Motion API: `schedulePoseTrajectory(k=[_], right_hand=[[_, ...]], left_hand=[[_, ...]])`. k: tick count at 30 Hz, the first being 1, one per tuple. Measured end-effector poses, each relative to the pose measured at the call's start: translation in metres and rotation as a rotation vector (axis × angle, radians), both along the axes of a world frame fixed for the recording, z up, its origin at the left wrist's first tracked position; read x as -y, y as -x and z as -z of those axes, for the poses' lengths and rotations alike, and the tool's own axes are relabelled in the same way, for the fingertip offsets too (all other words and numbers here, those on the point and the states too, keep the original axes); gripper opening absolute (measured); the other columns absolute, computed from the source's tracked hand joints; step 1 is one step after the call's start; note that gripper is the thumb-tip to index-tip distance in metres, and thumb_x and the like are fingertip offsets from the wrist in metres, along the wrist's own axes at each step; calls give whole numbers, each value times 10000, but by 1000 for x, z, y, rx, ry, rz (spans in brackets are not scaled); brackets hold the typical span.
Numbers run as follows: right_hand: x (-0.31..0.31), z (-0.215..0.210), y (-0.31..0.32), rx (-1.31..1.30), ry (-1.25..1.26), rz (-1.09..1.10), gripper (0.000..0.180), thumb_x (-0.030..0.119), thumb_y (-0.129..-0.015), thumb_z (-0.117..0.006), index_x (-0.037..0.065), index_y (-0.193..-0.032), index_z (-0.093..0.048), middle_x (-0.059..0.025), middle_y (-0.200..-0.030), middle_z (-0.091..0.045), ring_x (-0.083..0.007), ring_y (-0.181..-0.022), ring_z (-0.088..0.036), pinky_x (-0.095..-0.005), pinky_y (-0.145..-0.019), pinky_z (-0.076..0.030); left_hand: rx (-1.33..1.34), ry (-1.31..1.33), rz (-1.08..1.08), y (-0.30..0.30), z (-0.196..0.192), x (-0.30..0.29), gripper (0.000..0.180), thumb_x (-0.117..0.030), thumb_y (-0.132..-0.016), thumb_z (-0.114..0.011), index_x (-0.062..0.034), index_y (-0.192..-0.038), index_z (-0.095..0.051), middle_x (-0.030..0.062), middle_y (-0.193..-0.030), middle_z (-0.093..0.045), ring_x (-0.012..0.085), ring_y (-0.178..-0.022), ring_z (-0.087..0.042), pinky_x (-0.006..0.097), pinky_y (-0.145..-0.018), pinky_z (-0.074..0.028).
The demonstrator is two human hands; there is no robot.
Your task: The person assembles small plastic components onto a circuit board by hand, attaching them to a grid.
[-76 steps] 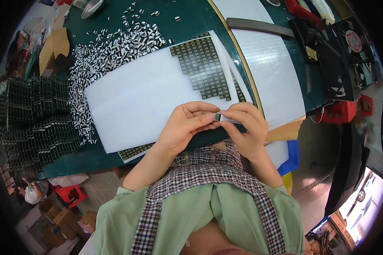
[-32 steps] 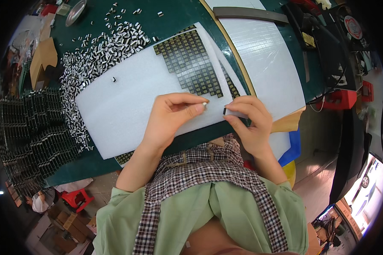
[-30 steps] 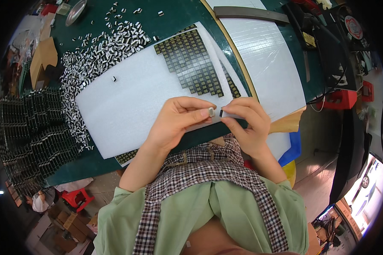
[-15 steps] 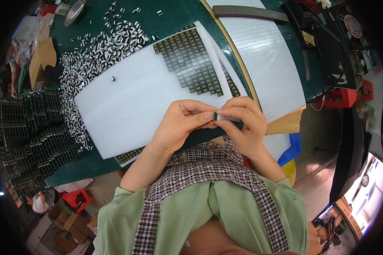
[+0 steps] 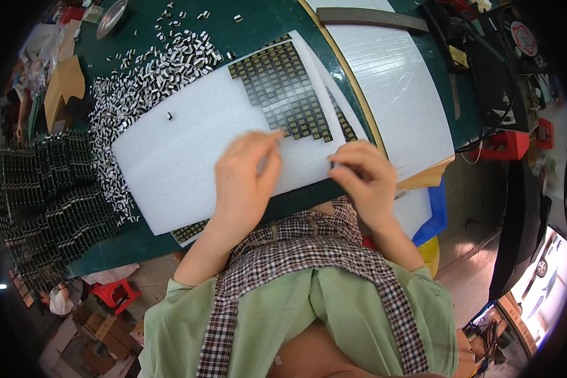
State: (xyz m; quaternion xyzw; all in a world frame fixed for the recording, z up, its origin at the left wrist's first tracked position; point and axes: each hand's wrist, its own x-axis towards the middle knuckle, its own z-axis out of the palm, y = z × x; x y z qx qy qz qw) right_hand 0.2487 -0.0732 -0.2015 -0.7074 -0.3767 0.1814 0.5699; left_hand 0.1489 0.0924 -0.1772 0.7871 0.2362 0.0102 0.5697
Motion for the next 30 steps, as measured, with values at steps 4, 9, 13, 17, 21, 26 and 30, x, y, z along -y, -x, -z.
schedulePoseTrajectory(k=[4, 9, 13, 17, 21, 26, 30], right_hand=[[3, 4, -8, -604, -160, 173, 174, -46, -751, -650, -36, -924, -626, -77, -927, -564, -122, -768, -585, -217, -677, -477], [2, 3, -9, -564, -104, 217, 176, -50, -738, -660, -40, -910, -626, -80, -936, -569, -111, -820, -569, -216, -693, -475], [1, 9, -9, -478, -185, 223, 200, -44, -698, -691, -25, -889, -633, -77, -892, -586, -119, -801, -574, -223, -670, -470], [-2, 6, -8, 160, -75, 156, 247, -16, -629, -732, 0, -856, -636, -85, -834, -591, -157, -748, -588, -246, -614, -469], [-8, 4, -5, 308, -134, 127, 261, 14, -601, -751, 19, -838, -641, -80, -825, -592, -170, -698, -588, -260, -576, -474], [-10, 5, -1, 277, -142, 125, 261, 16, -595, -750, 28, -832, -641, -69, -821, -590, -169, -684, -588, -262, -568, -474], [-11, 6, -2, 332, -144, 124, 235, 29, -612, -740, 37, -823, -637, -59, -814, -584, -168, -686, -585, -261, -562, -474]], left_hand=[[166, -1155, -10, -16, 13, -1, 328, 12, -698, -592, 9, -1026, -589, 157, -1098, -509, 289, -957, -513, 334, -740, -473], [275, -1155, 194, -18, 35, 18, 269, -19, -697, -626, 14, -963, -604, 113, -907, -544, 264, -803, -548, 335, -688, -477], [298, -924, 226, -21, 26, 3, 229, -11, -701, -635, 42, -922, -613, 98, -858, -568, 214, -789, -570, 290, -661, -480], [190, -158, -12, -19, 14, -4, 141, -4, -750, -616, 60, -875, -628, 140, -854, -609, 173, -757, -596, 262, -664, -501], [30, 974, -106, -10, 20, 1, 170, -66, -837, -603, 53, -956, -622, 104, -825, -640, 120, -720, -613, 221, -672, -509], [-3, 1105, -96, -11, 20, 6, 175, -70, -843, -597, 49, -969, -621, 88, -821, -648, 106, -715, -622, 195, -668, -514], [-5, 1030, -116, -11, 17, 9, 183, -71, -840, -603, 60, -967, -617, 106, -835, -648, 113, -728, -624, 206, -674, -516]])
